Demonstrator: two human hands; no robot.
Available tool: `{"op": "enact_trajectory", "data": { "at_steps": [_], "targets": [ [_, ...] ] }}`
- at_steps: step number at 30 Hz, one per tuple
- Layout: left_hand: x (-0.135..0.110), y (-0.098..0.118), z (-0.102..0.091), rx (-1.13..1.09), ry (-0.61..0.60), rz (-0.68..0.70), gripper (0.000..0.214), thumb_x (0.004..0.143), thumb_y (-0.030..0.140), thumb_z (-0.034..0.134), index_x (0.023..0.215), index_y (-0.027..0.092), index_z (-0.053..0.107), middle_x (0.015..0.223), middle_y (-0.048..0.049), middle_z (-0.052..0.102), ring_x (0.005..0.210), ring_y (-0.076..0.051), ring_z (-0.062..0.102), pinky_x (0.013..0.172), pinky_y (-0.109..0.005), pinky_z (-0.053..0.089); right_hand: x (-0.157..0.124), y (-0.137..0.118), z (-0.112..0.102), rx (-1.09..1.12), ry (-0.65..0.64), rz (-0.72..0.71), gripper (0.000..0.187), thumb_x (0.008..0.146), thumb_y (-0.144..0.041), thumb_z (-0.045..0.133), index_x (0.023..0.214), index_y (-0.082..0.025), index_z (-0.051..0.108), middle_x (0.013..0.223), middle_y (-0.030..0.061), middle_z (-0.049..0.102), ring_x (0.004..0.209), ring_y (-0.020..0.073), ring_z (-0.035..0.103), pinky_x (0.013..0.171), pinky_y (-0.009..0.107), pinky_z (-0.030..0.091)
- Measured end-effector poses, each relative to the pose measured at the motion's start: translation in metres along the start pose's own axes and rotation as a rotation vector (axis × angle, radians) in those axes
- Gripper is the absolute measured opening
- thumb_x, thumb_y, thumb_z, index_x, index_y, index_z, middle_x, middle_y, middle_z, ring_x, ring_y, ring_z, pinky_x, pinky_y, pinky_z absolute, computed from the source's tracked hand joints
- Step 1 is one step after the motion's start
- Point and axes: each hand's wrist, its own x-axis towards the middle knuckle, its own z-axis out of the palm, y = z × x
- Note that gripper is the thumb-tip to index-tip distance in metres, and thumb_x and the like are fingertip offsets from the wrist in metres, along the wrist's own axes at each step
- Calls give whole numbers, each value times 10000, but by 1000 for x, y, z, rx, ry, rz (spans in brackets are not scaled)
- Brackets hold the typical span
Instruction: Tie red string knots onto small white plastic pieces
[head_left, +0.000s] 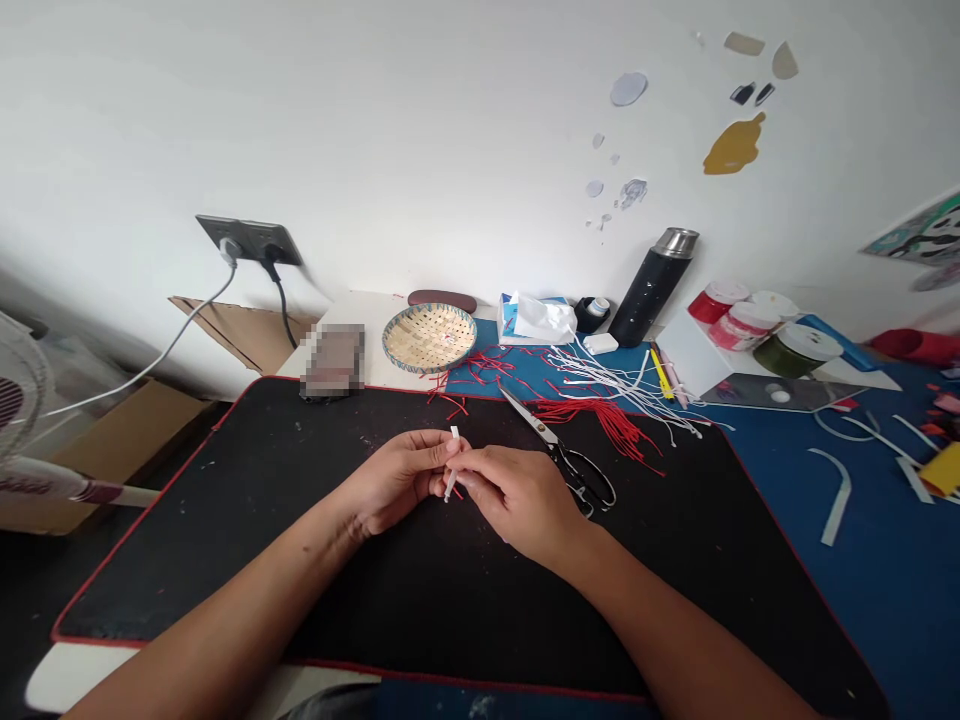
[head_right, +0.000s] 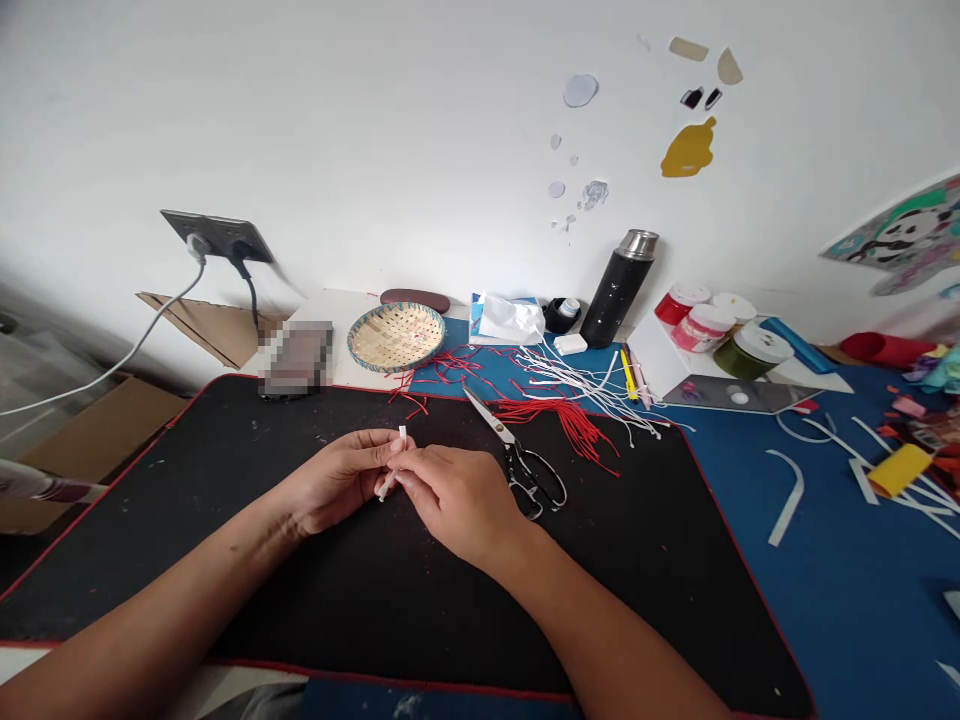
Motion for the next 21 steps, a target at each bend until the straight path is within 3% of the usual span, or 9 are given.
{"op": "enact_trajectory", "data": {
  "at_steps": [4, 8, 14, 21],
  "targets": [
    [-2, 2, 0, -17, -12, 3, 353, 703, 378, 969, 807, 93, 788, 648, -17, 643, 519, -63, 535, 513, -149, 474, 0, -1, 2, 97, 89, -8, 177, 1018, -167, 599, 1096, -232, 744, 996, 46, 819, 854, 176, 772, 790, 282, 565],
    [-3, 3, 1, -25, -4, 20, 350, 686, 370, 981, 812, 102, 795, 665, -21, 662, 524, -59, 550, 514, -139, 479, 2, -4, 2, 224, 148, 70, 151, 989, -178, 644, 1077, -234, 754, 994, 36, 815, 822, 156, 755, 754, 260, 559],
    [-2, 3, 2, -9, 3, 51, 353, 665, 374, 992, 781, 105, 794, 650, -24, 663, 543, -71, 573, 521, -146, 487, 5, -6, -3, 406, 131, 291, 104, 962, -272, 688, 975, -202, 764, 729, -8, 704, 604, 120, 591, 594, 242, 461],
    [-2, 1, 2, 63, 5, 101, 341, 681, 390, 979, 737, 118, 783, 625, -32, 682, 540, -89, 589, 527, -167, 487, 7, -3, -4, 562, 88, 453, 161, 943, -356, 702, 937, -199, 739, 739, -4, 678, 638, 131, 574, 604, 257, 442]
  ]
}}
